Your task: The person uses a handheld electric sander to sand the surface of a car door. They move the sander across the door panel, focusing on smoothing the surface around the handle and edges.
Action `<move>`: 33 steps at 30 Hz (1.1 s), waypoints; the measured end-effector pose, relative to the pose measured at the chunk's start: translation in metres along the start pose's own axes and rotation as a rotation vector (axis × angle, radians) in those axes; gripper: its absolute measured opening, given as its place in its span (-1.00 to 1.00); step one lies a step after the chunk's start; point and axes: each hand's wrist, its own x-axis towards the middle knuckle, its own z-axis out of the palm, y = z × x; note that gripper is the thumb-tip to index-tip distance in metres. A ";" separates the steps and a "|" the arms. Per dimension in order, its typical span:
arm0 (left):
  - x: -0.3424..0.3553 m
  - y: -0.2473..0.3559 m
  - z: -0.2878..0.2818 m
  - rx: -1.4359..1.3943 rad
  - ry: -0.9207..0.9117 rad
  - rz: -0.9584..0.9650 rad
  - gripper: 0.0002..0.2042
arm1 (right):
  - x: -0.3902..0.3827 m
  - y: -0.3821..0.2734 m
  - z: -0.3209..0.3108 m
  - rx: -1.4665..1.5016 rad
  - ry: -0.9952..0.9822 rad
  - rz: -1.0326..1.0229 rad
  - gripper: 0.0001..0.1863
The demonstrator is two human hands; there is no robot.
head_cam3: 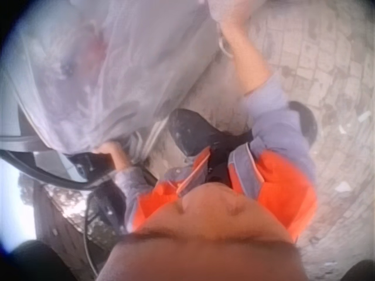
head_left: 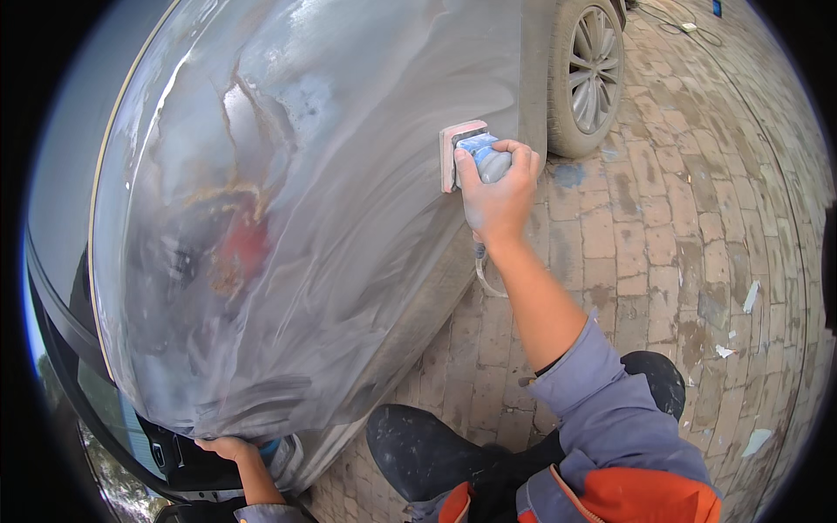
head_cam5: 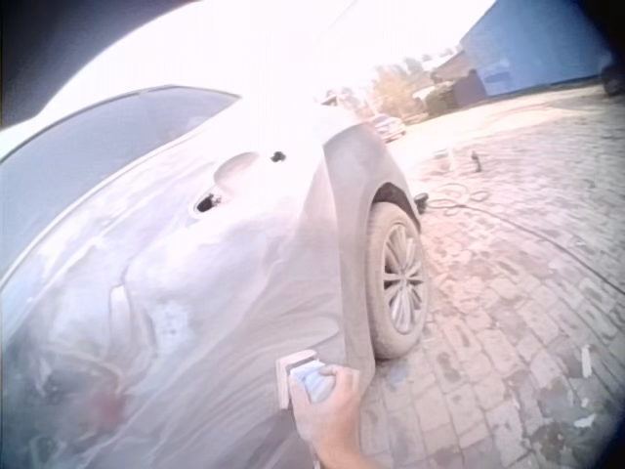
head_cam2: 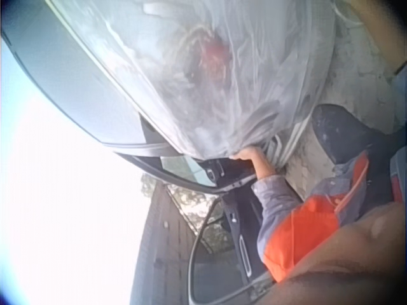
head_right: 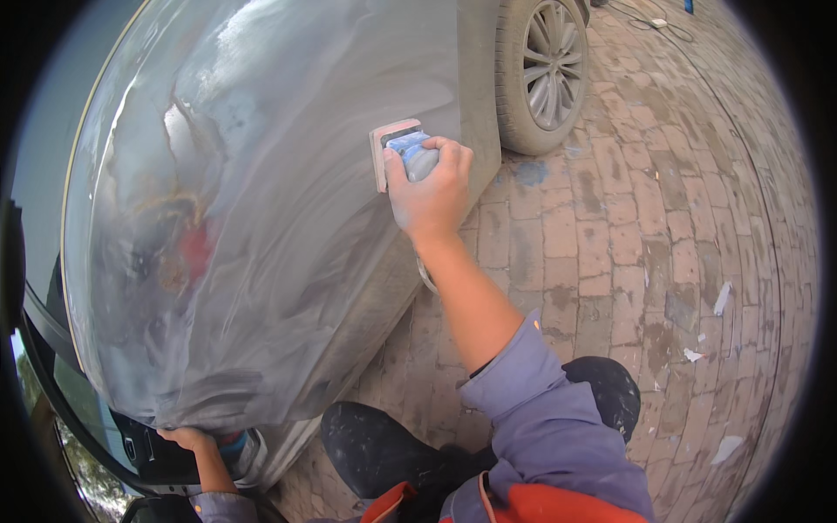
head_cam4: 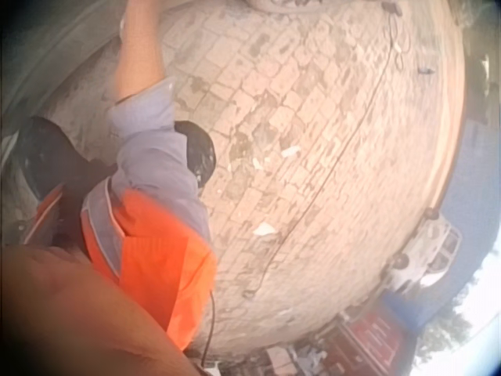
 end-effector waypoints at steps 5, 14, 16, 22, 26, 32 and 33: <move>0.008 -0.002 -0.003 -0.007 0.013 -0.044 -0.03 | 0.031 0.024 -0.006 -0.040 0.022 0.175 -0.40; 0.012 -0.004 -0.003 -0.006 0.034 0.011 -0.03 | 0.061 0.088 -0.008 -0.111 0.085 0.282 -0.33; 0.006 -0.001 0.000 -0.004 0.049 0.012 -0.03 | 0.062 0.104 -0.008 -0.130 0.079 0.325 -0.32; -0.010 0.005 0.006 0.029 0.076 0.028 -0.02 | 0.048 0.122 -0.010 -0.079 0.023 0.399 -0.32; -0.013 0.009 0.009 0.024 0.073 0.031 -0.02 | 0.020 0.094 -0.009 -0.145 0.033 0.282 -0.35; -0.022 0.012 0.013 -0.007 0.083 0.014 -0.03 | -0.022 0.050 -0.011 -0.094 -0.055 0.222 -0.39; -0.021 0.011 0.013 0.011 0.086 0.015 -0.03 | -0.030 0.045 -0.009 -0.106 -0.066 0.212 -0.40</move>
